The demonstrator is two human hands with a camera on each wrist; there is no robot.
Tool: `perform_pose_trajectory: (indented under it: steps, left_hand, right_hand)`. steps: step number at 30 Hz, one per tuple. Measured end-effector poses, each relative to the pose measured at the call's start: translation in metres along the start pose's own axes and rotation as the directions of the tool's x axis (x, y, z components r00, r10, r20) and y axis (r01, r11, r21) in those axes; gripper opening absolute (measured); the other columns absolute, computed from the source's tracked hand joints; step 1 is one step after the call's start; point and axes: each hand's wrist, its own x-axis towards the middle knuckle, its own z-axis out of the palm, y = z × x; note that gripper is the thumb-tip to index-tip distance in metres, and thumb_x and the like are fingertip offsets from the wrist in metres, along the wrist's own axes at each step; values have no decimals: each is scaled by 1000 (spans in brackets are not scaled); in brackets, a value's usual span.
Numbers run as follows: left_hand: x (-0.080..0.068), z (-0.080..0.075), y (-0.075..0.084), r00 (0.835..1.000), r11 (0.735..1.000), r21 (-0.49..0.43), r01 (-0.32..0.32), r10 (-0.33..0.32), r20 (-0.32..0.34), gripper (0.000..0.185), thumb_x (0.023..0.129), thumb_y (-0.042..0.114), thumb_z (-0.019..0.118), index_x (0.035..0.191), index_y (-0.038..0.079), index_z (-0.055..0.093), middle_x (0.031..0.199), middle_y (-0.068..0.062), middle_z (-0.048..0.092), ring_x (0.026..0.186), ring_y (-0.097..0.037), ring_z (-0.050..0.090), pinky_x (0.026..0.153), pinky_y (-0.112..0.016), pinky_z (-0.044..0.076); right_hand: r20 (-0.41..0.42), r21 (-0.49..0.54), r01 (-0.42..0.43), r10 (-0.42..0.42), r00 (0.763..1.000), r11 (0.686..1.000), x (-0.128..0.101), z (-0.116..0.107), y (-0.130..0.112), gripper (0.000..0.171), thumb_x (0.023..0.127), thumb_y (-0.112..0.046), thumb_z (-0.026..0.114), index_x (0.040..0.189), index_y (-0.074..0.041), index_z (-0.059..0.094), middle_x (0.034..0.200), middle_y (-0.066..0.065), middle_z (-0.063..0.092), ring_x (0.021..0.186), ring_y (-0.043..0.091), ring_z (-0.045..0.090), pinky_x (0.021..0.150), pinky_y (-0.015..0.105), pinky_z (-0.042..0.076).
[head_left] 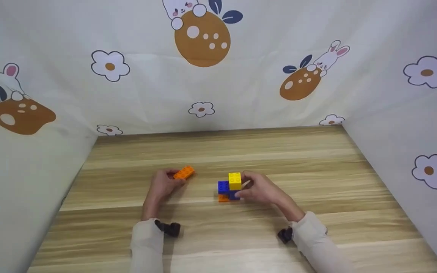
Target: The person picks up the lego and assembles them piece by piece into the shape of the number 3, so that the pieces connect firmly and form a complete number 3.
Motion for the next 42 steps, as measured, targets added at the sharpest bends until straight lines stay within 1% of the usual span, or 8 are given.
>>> perform_pose_trajectory:
  steps: [4, 12, 18, 24, 31, 33, 39, 42]
  left_hand:
    - [-2, -3, 12, 1000, 1000, -29, -4, 4, 14, 45, 86, 14, 77, 128, 2, 66, 119, -18, 68, 102, -23, 63, 82, -29, 52]
    - [-13, -6, 41, 999, 992, -125, -36, 40, 29, 46, 86, 16, 79, 129, 7, 66, 122, -16, 67, 106, -24, 62, 88, -28, 53]
    - [-25, -3, 63, 993, 977, -191, -97, 109, 51, 44, 85, 19, 81, 126, 9, 68, 119, -14, 69, 103, -23, 63, 82, -24, 53]
    - [-37, 6, 80, 980, 964, -220, -151, 175, 91, 42, 85, 20, 81, 125, 11, 70, 120, -10, 69, 103, -23, 63, 82, -27, 54]
    - [-42, 14, 86, 968, 944, -267, -196, 229, 100, 40, 85, 13, 80, 124, 10, 70, 121, -10, 68, 98, -21, 63, 76, -25, 53]
    - [-42, 16, 86, 967, 941, -276, -194, 231, 107, 40, 86, 12, 79, 125, 11, 70, 121, -9, 68, 97, -20, 63, 76, -25, 53]
    - [-43, 24, 90, 954, 938, -284, -197, 251, 166, 41, 88, 12, 77, 128, 11, 68, 128, -9, 64, 93, -19, 64, 81, -32, 58]
    - [-43, 28, 90, 950, 943, -279, -182, 242, 198, 39, 89, 12, 76, 127, 12, 68, 125, -9, 65, 90, -18, 63, 82, -32, 58]
  right_hand:
    - [1, -5, -3, 3, 1000, 1000, 0, 0, -1, 35, 83, -21, 83, 112, -10, 67, 110, 11, 71, 90, 18, 68, 78, 32, 58]
    - [6, 9, -27, 26, 1000, 1000, -1, 1, -1, 34, 84, -20, 82, 113, -11, 67, 112, 11, 69, 91, 18, 68, 79, 32, 58]
    - [1, 18, -20, 20, 1000, 1000, -1, -1, 0, 34, 83, -19, 82, 113, -10, 68, 112, 11, 69, 91, 19, 68, 79, 32, 58]
    - [5, 18, -10, 10, 1000, 1000, -1, -1, 0, 34, 83, -19, 82, 113, -10, 68, 111, 11, 69, 92, 20, 68, 79, 33, 58]
    - [12, -2, 23, -23, 1000, 1000, 1, 0, 1, 33, 83, -21, 83, 111, -11, 67, 110, 11, 70, 91, 20, 69, 78, 32, 58]
    - [10, -5, 17, -17, 1000, 1000, 1, 0, 1, 33, 83, -21, 83, 111, -12, 68, 110, 11, 70, 90, 19, 69, 78, 32, 58]
    - [11, -6, 13, -13, 1000, 1000, 1, -1, 1, 34, 83, -21, 83, 112, -12, 68, 110, 11, 70, 91, 19, 69, 78, 32, 58]
    - [17, -1, 22, -22, 1000, 1000, 1, -1, 2, 33, 83, -21, 82, 112, -11, 68, 110, 11, 70, 91, 20, 70, 78, 33, 59]
